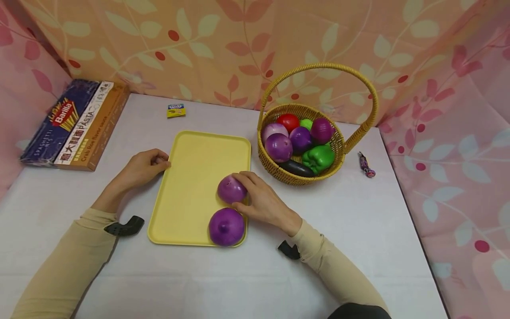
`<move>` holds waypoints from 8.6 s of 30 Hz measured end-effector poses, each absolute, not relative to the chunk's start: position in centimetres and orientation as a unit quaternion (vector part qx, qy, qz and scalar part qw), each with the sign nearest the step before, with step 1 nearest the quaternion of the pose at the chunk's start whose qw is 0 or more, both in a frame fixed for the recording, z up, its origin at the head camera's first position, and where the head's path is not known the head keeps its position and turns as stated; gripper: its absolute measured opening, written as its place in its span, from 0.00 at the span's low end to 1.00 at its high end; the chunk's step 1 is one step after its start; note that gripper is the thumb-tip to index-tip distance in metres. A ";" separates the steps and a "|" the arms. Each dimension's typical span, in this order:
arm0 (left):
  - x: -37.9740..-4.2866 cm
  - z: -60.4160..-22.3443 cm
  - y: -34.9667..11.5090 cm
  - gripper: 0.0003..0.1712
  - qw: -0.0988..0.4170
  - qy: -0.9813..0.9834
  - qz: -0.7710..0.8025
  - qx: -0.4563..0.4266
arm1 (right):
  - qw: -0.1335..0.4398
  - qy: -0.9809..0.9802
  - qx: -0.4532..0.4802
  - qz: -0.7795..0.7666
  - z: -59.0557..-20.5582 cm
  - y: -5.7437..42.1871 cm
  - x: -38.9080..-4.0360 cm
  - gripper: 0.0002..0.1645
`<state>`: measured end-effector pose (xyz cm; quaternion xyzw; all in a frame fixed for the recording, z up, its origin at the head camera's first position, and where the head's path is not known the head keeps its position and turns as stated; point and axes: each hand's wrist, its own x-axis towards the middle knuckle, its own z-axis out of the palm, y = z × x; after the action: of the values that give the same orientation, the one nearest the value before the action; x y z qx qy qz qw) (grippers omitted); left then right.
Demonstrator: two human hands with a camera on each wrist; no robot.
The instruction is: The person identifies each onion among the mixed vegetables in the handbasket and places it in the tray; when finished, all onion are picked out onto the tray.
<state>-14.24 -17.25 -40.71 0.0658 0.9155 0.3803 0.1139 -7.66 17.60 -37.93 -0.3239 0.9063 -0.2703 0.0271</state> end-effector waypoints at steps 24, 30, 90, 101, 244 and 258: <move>-14.3 -40.9 -17.4 0.19 0.118 0.917 0.376 0.065 | -0.123 0.973 -0.091 -0.174 -34.1 22.4 -13.4 0.34; -14.3 -40.8 -17.4 0.19 0.113 0.917 0.377 0.065 | -0.064 0.981 -0.073 -0.168 -34.4 22.7 -13.8 0.37; -14.3 -40.8 -17.4 0.19 0.118 0.916 0.378 0.066 | -0.225 0.943 -0.043 -0.240 -32.5 27.4 -16.5 0.35; -14.3 -40.6 -17.3 0.19 0.118 0.915 0.380 0.063 | -0.148 0.966 -0.001 -0.213 -33.9 30.7 -18.1 0.38; -14.5 -40.8 -17.3 0.19 0.111 0.917 0.377 0.070 | -0.197 0.940 -0.144 -0.240 -33.7 19.6 -15.7 0.29; -14.5 -41.0 -17.4 0.19 0.114 0.916 0.378 0.068 | -0.030 0.984 -0.056 -0.165 -35.1 21.0 -18.7 0.32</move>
<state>-14.53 -17.44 -41.03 0.0682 0.9163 0.3778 0.1143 -18.72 21.03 -35.15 -0.0558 0.9842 -0.1652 -0.0301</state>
